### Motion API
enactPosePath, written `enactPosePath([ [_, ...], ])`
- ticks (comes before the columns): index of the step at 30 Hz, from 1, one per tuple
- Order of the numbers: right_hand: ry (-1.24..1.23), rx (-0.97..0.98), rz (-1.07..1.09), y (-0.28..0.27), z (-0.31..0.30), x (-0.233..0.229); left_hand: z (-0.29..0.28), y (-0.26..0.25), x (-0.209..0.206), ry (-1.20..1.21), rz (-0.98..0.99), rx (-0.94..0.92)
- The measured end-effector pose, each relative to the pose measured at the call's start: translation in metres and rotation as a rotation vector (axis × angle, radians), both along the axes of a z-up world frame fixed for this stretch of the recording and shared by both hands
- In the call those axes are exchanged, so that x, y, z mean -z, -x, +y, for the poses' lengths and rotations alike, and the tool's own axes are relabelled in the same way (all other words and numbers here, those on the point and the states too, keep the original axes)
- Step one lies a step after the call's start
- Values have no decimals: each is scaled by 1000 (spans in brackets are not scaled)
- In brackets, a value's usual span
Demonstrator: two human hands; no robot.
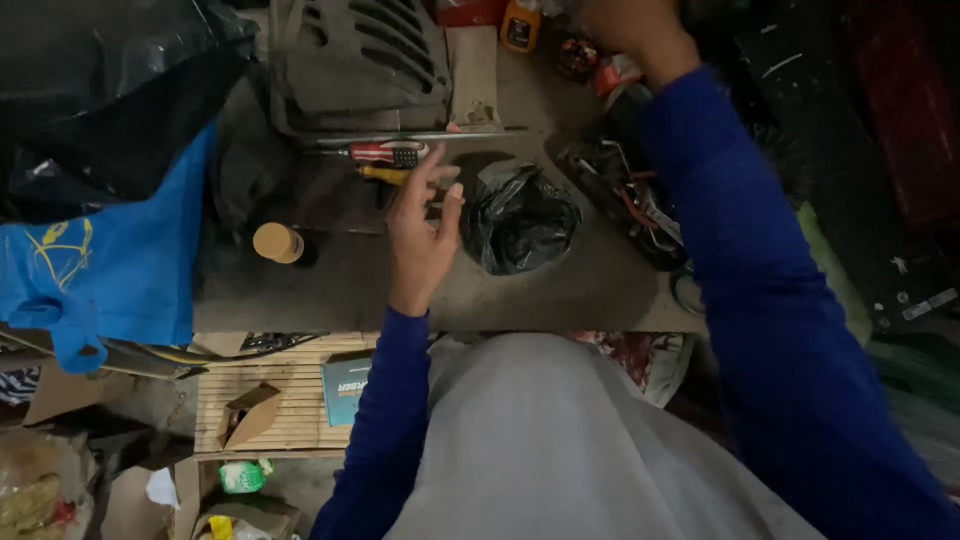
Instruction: Repairing and assembling engine components on a workbench, including applying lubricant to a piston.
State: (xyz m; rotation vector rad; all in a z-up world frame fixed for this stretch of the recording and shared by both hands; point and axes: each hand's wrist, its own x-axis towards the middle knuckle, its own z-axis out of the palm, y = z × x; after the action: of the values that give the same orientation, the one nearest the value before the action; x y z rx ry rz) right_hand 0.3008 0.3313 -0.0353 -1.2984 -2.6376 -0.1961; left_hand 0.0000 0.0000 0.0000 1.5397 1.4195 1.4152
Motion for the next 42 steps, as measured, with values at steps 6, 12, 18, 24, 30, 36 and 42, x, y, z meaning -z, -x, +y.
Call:
enactPosePath([
  [6, 214, 183, 149, -19, -68, -59, 3, -11, 4, -61, 40, 14],
  [12, 61, 198, 72, -15, -72, -38, 8, -26, -3, -100, 27, 83],
  [18, 64, 111, 220, -23, -57, -11, 5, -29, -10, -62, -17, 120],
  [24, 539, 137, 576, -15, -83, -66, -3, -24, 2, -93, 15, 88],
  [30, 280, 39, 570, -44, -84, -57, -8, -29, 0, -132, -23, 64],
  [36, 121, -334, 438, 19, -172, -141, -9, -41, -4, -47, 77, 10],
  [42, 8, -460, 366, 58, -213, -97, -4, -51, -10, -120, 128, -88],
])
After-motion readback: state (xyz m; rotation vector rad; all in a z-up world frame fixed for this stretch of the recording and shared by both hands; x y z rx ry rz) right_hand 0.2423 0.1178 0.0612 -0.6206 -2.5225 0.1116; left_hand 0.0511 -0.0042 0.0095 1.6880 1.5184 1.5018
